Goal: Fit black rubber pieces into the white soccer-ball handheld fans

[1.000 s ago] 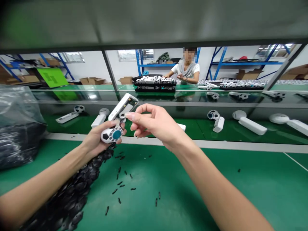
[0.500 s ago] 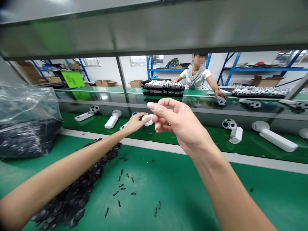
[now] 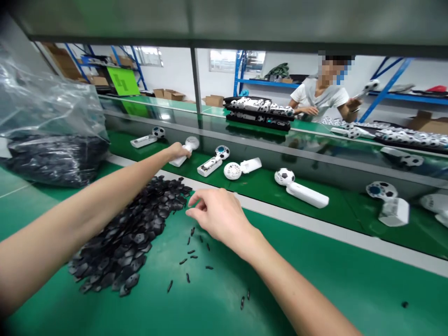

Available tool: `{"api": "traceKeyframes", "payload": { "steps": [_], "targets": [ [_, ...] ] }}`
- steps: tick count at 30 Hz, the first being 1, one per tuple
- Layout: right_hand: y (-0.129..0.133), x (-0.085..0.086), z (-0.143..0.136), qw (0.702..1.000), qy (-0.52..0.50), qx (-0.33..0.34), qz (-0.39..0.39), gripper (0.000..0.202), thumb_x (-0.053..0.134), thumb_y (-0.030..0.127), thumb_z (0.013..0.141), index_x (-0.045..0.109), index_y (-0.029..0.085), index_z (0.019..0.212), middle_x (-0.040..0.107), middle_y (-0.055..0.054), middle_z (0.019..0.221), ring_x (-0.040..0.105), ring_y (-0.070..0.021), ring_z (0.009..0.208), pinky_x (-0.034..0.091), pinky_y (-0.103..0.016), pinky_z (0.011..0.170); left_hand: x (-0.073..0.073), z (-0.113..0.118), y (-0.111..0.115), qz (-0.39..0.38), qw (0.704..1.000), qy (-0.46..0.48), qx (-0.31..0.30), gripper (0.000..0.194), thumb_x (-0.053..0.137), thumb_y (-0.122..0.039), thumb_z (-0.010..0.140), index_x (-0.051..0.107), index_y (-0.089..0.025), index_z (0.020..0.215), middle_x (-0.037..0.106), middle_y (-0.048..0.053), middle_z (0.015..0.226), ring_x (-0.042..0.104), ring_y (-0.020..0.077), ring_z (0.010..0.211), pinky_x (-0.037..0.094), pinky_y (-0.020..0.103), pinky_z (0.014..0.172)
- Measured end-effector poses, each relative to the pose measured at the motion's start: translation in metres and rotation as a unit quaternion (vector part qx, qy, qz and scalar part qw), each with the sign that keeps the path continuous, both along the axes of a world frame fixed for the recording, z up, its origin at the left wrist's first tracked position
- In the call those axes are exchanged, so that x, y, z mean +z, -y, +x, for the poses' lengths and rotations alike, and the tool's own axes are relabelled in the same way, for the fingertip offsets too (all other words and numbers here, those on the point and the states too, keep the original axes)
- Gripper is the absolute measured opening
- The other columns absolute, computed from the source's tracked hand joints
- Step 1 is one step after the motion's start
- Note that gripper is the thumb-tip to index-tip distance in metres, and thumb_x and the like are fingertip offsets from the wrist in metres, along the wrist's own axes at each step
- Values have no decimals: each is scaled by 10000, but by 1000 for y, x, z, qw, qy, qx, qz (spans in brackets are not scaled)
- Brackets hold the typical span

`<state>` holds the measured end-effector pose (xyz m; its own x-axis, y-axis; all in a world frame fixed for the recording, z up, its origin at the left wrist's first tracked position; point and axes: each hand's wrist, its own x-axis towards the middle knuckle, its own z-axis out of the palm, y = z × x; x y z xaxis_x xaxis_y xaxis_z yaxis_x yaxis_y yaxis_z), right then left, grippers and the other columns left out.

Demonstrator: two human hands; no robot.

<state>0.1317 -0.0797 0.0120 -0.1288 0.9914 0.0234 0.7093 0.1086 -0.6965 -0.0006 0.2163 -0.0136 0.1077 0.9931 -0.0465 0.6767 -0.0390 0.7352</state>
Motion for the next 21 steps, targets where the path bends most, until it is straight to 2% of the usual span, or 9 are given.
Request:
{"api": "traceKeyframes", "payload": {
  "steps": [3,7,10,13,15,17,21],
  "targets": [
    [-21,-14,-13,988,146,40,36,112,797,209,959,810,254,1060,843,3,1002,779,-232,987,508,-317,763,7,-2,6,-31,992,124,-9,333,704,-346,1029,669,-140,1289,700,107,1242,716,230,1041,644,415,879],
    [-37,-23,-24,967,231,93,55,110,781,231,982,823,241,1083,828,-45,1111,765,-276,1045,476,-331,726,27,-12,34,-39,951,302,-57,190,756,-233,975,695,-112,1108,731,74,1047,703,152,852,620,297,803],
    [-39,-27,-32,948,284,123,74,121,700,211,1035,812,199,1078,804,-90,1122,744,-289,1059,430,-331,676,40,-23,65,-48,913,398,-79,263,795,-365,951,694,-136,1034,719,54,902,665,136,731,597,280,747],
    [-38,-29,-40,927,333,146,92,189,609,111,1050,793,150,1027,784,-127,1052,729,-279,1001,360,-333,621,47,-31,94,-73,871,477,-95,387,870,-481,869,688,-161,988,678,35,784,629,142,655,560,282,670],
    [-39,-31,-46,915,356,159,103,255,547,27,1032,779,130,1005,774,-148,1035,718,-262,947,335,-345,613,50,-34,111,-94,848,510,-110,433,918,-495,811,694,-162,974,654,28,733,606,140,619,539,281,633],
    [-40,-29,-50,907,370,167,110,298,507,-10,1019,771,125,996,771,-154,1032,709,-245,902,319,-354,611,54,-35,125,-102,840,519,-126,484,934,-534,778,702,-161,982,650,30,719,594,138,598,533,281,607],
    [-39,-13,-37,907,377,150,112,232,529,107,1066,756,149,1066,779,-119,1070,710,-229,863,291,-344,591,67,-35,148,-75,834,530,-132,564,891,-646,774,682,-167,988,662,30,741,590,129,577,523,272,569]
  ]
}}
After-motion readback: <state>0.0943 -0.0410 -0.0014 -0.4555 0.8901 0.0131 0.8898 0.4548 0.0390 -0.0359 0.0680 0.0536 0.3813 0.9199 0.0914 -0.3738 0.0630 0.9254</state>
